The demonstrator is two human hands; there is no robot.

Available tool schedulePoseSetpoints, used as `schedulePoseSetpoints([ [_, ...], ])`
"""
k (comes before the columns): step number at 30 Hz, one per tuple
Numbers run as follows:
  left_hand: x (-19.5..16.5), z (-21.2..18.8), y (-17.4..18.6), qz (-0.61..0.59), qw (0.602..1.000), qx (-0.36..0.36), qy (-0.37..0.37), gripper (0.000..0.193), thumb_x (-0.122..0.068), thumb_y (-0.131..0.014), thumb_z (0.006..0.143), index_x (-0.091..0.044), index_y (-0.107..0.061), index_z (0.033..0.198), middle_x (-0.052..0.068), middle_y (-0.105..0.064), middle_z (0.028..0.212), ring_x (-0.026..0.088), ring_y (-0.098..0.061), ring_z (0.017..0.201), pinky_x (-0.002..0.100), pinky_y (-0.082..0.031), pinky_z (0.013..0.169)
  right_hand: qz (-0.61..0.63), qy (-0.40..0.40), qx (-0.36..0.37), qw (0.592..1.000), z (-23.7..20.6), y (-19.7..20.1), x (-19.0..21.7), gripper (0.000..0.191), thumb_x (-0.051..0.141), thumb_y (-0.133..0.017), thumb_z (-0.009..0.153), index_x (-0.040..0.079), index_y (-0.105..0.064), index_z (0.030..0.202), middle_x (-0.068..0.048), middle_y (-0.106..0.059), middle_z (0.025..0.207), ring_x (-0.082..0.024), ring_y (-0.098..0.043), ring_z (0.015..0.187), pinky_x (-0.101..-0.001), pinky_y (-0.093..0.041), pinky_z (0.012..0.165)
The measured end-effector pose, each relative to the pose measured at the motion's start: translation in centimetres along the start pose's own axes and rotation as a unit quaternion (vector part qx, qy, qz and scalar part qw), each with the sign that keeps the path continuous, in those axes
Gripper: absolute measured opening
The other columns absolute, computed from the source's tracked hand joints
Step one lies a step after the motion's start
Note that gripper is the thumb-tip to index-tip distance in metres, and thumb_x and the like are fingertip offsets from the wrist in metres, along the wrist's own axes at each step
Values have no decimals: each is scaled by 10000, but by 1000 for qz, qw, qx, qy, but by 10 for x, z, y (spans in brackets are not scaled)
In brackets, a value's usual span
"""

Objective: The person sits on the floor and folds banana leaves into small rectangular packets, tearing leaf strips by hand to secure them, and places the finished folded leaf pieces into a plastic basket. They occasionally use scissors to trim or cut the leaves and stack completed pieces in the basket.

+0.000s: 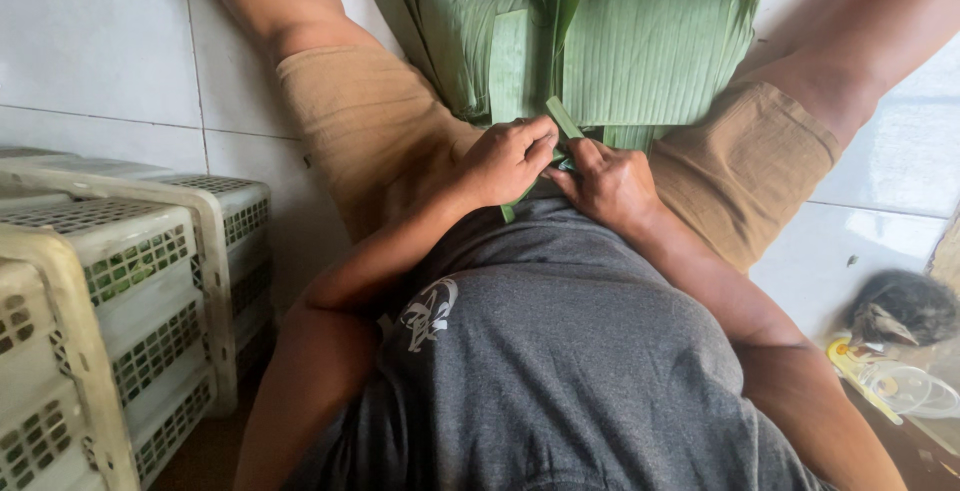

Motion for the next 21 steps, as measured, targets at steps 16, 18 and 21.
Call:
schedulePoseSetpoints([
  [16, 61, -16, 31, -496, 848, 27, 187, 319, -277, -483, 1071, -100, -535, 1331, 128, -688, 1053, 214, -692, 794, 351, -589, 600, 181, -185, -11, 966, -4, 8, -41, 453, 291, -787, 953, -17, -619, 1239, -213, -733, 1022, -329, -751, 921, -398, -589, 806],
  [18, 53, -33, 69, -558, 808, -8, 189, 393, -298, -507, 1055, -106, -491, 1398, 168, -672, 1152, 231, -706, 850, 352, -602, 614, 156, -183, -30, 970, -5, 8, -46, 467, 297, -788, 956, -16, -613, 1255, -223, -728, 1041, -340, -742, 930, -402, -585, 807],
  [21, 23, -77, 172, -519, 809, -220, 166, 527, -346, -636, 1052, 34, -528, 1401, 190, -677, 1122, 264, -701, 855, 381, -596, 659, 153, -189, -25, 970, -6, 3, -51, 438, 300, -787, 944, 4, -638, 1229, -216, -730, 991, -336, -749, 896, -402, -588, 804],
])
Point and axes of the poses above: each hand's wrist, its own z-axis towards the middle knuckle, its own y-axis out of the back of the hand, x = y × z, the point moved 6 cm from there along z, towards the middle knuckle
